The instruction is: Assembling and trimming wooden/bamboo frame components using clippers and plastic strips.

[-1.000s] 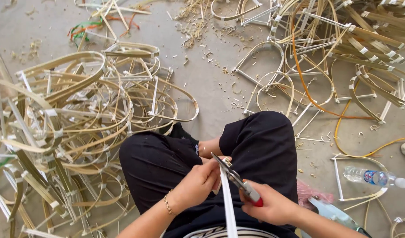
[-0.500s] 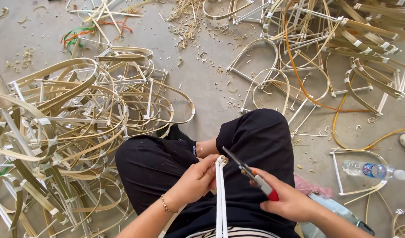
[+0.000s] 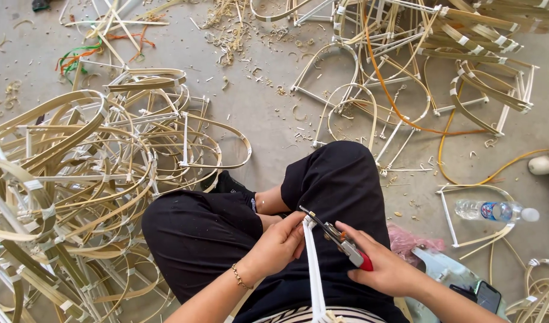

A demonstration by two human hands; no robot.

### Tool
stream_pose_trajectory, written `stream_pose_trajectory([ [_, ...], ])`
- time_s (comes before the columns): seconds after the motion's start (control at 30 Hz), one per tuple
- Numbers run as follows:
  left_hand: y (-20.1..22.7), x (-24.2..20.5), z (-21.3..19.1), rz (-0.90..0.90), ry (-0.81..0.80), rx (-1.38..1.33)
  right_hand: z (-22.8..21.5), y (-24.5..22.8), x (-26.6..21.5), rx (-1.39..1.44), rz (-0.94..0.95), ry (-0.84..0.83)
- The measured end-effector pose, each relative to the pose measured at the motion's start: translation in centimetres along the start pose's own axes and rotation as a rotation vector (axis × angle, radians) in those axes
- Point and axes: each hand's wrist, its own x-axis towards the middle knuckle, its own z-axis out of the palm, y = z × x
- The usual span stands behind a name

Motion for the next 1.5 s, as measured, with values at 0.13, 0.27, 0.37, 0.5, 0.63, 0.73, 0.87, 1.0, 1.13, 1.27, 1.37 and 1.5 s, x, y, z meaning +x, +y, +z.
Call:
stream_pose_trajectory([
  [0.13,-1.6,1.2,-0.1,0.017,0.016,-0.007,1.0,3.9,1.9,-0.102,-0.051,0.134],
  [0.27,-1.8,1.3,-0.9,-0.022,0.001,-0.126,0.6,5.7,3.6,-0.169,-0.116,0.265],
  [0.37,-0.8,1.0,-2.9,-0.026,0.037,-0.287,0.6,6.3,4.2,-0.137,-0.008,0.267],
  [0.5,-0.9,2.8,-8.7,0.104,0.355,-0.355,0.4,8.6,4.9,0.278,-0.079,0.012],
  [0.63,-0.4,3.5,-12.9,0.196,0.484,-0.606,0.0,6.1,2.7,0.115,-0.044,0.046],
  [0.73,0.5,3.2,-13.3,0.201,0.521,-0.65,0.8,6.3,-0.1,-0.475,-0.179,0.189],
  [0.87,0.3,4.3,-12.0,0.198,0.509,-0.602,1.6,4.9,-1.7,-0.711,-0.421,0.225],
  [1.0,1.6,6.6,-8.1,0.265,0.598,-0.247,1.5,0.1,-1.8,0.524,-0.363,-0.106],
  [1.13,4.5,7.8,-5.2,0.387,0.419,-0.113,0.5,-0.4,-0.5,0.742,-0.149,-0.058],
  [1.27,6.5,7.5,0.4,0.105,0.252,-0.178,-4.5,-1.3,-0.9,0.751,-0.542,0.109],
  [1.37,3.0,9.1,0.6,-0.005,0.192,-0.284,-8.2,0.0,-0.8,0.702,-0.535,0.058],
  [1.5,0.2,9.0,-3.0,-0.171,0.274,-0.31,-11.9,11.3,4.3,0.395,-0.173,0.405],
])
